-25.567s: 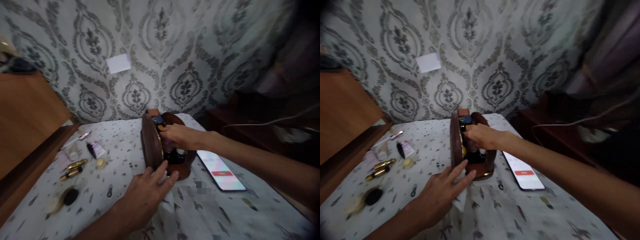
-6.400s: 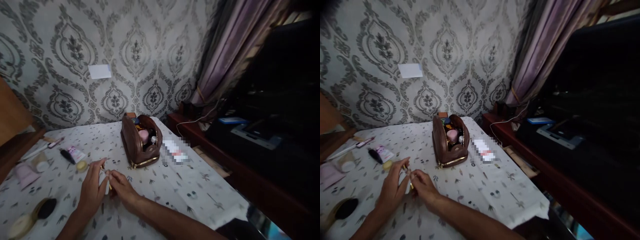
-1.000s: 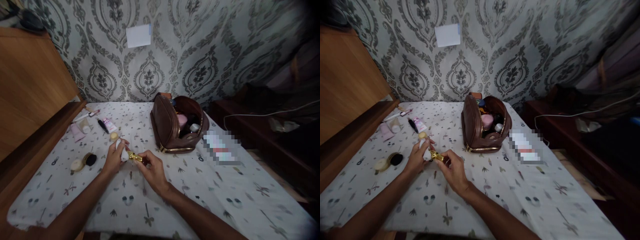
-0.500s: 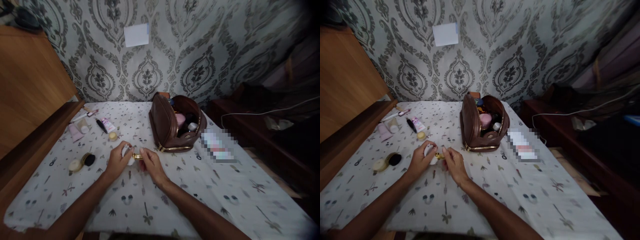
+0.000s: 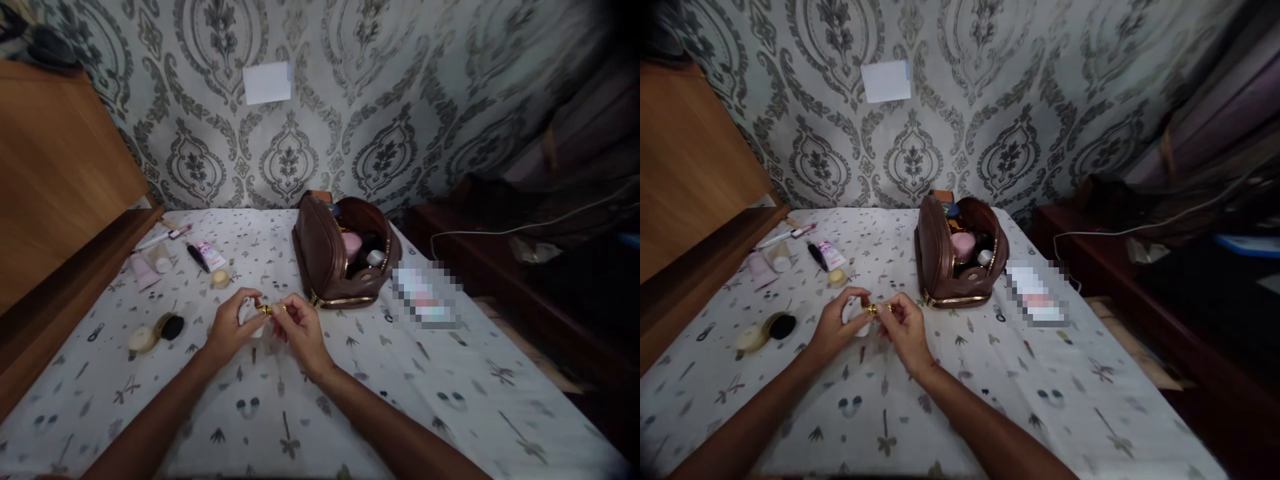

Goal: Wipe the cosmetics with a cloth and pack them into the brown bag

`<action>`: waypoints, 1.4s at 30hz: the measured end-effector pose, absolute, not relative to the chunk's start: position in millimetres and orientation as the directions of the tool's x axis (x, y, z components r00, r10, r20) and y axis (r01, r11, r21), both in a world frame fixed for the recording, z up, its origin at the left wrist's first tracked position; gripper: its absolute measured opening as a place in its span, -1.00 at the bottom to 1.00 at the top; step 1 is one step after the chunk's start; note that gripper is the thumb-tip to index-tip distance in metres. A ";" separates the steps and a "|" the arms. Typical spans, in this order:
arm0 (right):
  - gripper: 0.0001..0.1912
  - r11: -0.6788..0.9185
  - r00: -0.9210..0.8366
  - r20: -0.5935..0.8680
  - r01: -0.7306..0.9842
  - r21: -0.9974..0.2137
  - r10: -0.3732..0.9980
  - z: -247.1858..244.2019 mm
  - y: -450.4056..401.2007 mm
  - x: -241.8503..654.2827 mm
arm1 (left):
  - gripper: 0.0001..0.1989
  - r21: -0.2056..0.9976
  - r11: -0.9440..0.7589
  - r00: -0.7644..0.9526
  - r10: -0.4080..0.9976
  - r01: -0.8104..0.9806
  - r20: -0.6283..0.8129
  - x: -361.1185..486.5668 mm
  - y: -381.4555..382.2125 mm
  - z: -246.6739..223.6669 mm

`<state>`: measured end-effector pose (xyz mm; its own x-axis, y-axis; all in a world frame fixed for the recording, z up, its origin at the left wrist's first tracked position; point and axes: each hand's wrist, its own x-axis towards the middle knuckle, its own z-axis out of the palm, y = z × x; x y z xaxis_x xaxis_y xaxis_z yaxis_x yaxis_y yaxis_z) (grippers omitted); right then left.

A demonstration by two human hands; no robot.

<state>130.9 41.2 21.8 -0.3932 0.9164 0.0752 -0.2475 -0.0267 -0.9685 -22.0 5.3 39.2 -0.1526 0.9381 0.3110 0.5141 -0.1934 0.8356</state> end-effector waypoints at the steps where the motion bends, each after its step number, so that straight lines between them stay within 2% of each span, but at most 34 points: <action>1: -0.60 -0.034 -0.389 0.068 -0.250 -0.968 0.919 23.6 42.1 131.6 | -0.79 0.817 -0.213 -0.125 0.937 0.536 0.326 -21.1 4.0 40.3; 6: -0.58 0.043 -0.373 0.142 -0.261 -0.964 0.917 39.5 46.2 145.4 | -0.76 0.780 -0.268 -0.005 0.945 0.565 0.328 -15.6 1.9 40.3; 10: -0.65 0.212 -0.342 0.244 -0.129 -0.969 0.907 59.8 45.4 176.8 | -0.64 0.725 -0.290 0.125 0.954 0.624 0.274 -4.9 5.1 43.0; 13: -0.69 0.293 -0.257 0.302 -0.073 -0.953 0.918 77.0 48.5 209.4 | -0.65 0.650 -0.359 0.267 0.933 0.669 0.240 10.4 10.1 52.3; 15: -0.70 0.338 -0.162 0.342 -0.053 -0.940 0.926 89.0 55.1 231.6 | -0.58 0.575 -0.445 0.365 0.895 0.686 0.257 24.7 15.3 61.3; 18: -0.71 0.412 -0.010 0.412 -0.012 -0.911 0.911 106.5 70.7 260.2 | -0.31 0.374 -0.571 0.485 0.820 0.731 0.303 52.5 27.6 75.9; 20: -0.72 0.456 0.059 0.456 0.014 -0.890 0.888 116.4 82.7 274.2 | -0.20 0.202 -0.587 0.520 0.799 0.784 0.303 73.4 38.4 84.8; 25: -0.74 0.526 0.083 0.532 0.082 -0.846 0.843 128.3 109.9 291.0 | -0.16 -0.181 -0.480 0.513 0.815 0.858 0.269 113.5 63.5 102.7; 29: -0.75 0.531 -0.005 0.536 0.152 -0.834 0.844 126.3 125.4 294.9 | -0.19 -0.370 -0.411 0.506 0.835 0.833 0.213 122.8 71.0 112.3; 32: -0.74 0.541 -0.101 0.533 0.242 -0.806 0.840 124.7 133.6 298.6 | -0.28 -0.406 -0.451 0.538 0.832 0.795 0.130 120.3 70.7 115.1; 35: -0.76 0.578 -0.198 0.543 0.294 -0.761 0.816 125.5 140.6 304.0 | -0.29 -0.393 -0.511 0.598 0.789 0.764 0.137 111.8 69.1 113.1; 39: -0.80 0.618 -0.287 0.549 0.288 -0.732 0.785 126.8 148.9 311.1 | -0.31 -0.359 -0.579 0.661 0.731 0.732 0.168 94.7 67.8 103.3; 42: -0.83 0.598 -0.328 0.515 0.243 -0.764 0.792 126.5 154.1 314.6 | -0.25 -0.295 -0.620 0.678 0.716 0.727 0.166 84.1 66.7 94.5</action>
<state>314.6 154.1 126.5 -0.3278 0.7919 0.5152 0.2435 0.5977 -0.7638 84.1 66.7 94.5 0.6779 0.7163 0.1655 0.7271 -0.6200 -0.2947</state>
